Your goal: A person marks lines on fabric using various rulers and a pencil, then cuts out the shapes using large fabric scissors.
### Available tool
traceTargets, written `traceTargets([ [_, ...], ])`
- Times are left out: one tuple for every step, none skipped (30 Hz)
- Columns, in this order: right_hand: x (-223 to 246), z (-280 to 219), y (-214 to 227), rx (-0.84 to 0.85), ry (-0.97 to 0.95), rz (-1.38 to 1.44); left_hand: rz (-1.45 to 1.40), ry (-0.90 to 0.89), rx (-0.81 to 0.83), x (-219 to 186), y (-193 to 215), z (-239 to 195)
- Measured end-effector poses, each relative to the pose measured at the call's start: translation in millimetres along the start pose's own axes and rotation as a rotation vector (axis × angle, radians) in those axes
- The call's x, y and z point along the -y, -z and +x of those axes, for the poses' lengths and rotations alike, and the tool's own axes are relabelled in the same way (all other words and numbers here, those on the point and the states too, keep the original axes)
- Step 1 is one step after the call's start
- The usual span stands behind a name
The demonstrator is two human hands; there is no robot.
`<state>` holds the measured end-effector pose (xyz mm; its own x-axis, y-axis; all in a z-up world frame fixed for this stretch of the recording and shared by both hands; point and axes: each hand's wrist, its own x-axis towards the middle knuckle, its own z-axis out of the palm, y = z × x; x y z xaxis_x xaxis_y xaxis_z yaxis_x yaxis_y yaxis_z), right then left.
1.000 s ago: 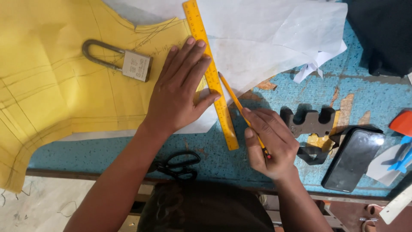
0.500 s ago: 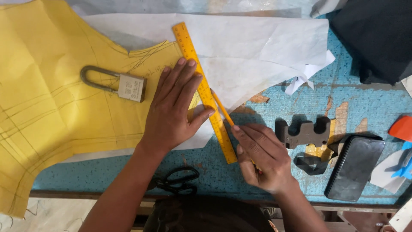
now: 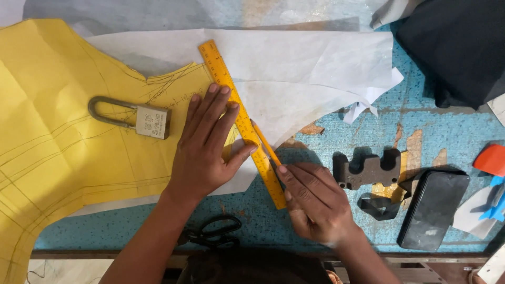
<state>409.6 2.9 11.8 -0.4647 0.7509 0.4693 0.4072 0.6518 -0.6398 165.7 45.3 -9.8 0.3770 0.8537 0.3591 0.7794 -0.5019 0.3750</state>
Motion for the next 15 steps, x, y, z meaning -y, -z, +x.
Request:
traceTargets([
  [1.2,0.6,0.4,0.002,-0.001,0.000,-0.001,0.002,0.000,0.1,-0.1,-0.3],
  [2.3,1.3,0.7,0.002,-0.014,0.003,-0.004,-0.002,0.000,0.4,-0.1,-0.4],
  [3.6,2.1,0.9,0.002,-0.027,0.005,-0.007,-0.005,0.000,0.7,0.1,-0.6],
  [3.3,2.0,0.5,0.005,-0.026,0.006,-0.007,-0.002,0.000,1.1,-0.2,-0.7],
  [3.2,1.9,0.0,0.003,-0.023,-0.004,-0.008,-0.003,-0.001,1.4,-0.3,-1.1],
  [3.2,1.6,-0.4,0.001,-0.021,-0.014,-0.010,-0.003,-0.001,1.7,-0.3,-1.4],
  [3.4,0.9,-1.2,0.004,-0.021,-0.013,-0.010,0.000,-0.002,2.6,-1.0,-2.7],
  [3.3,0.4,-1.8,0.004,-0.023,-0.020,-0.014,-0.001,0.000,3.6,-1.9,-3.5],
  [3.4,-0.2,-2.4,0.004,-0.024,-0.027,-0.017,-0.002,0.002,4.6,-2.7,-4.4],
  [3.7,-0.1,-3.0,0.006,-0.024,-0.027,-0.018,0.000,0.001,3.7,-1.3,-3.0],
  [4.1,0.1,-3.5,0.004,-0.023,-0.024,-0.023,0.003,-0.001,2.8,0.1,-1.7],
  [4.2,0.3,-4.0,0.002,-0.020,-0.022,-0.028,0.005,-0.003,2.1,1.3,-0.1],
  [4.2,1.1,-4.5,0.005,-0.019,-0.024,-0.029,0.007,-0.006,2.1,1.4,0.6],
  [4.8,1.6,-5.1,0.001,-0.011,-0.018,-0.034,0.000,-0.022,1.9,2.0,0.7],
  [5.7,2.1,-5.7,-0.003,-0.003,-0.012,-0.040,-0.007,-0.038,1.4,2.8,0.7],
])
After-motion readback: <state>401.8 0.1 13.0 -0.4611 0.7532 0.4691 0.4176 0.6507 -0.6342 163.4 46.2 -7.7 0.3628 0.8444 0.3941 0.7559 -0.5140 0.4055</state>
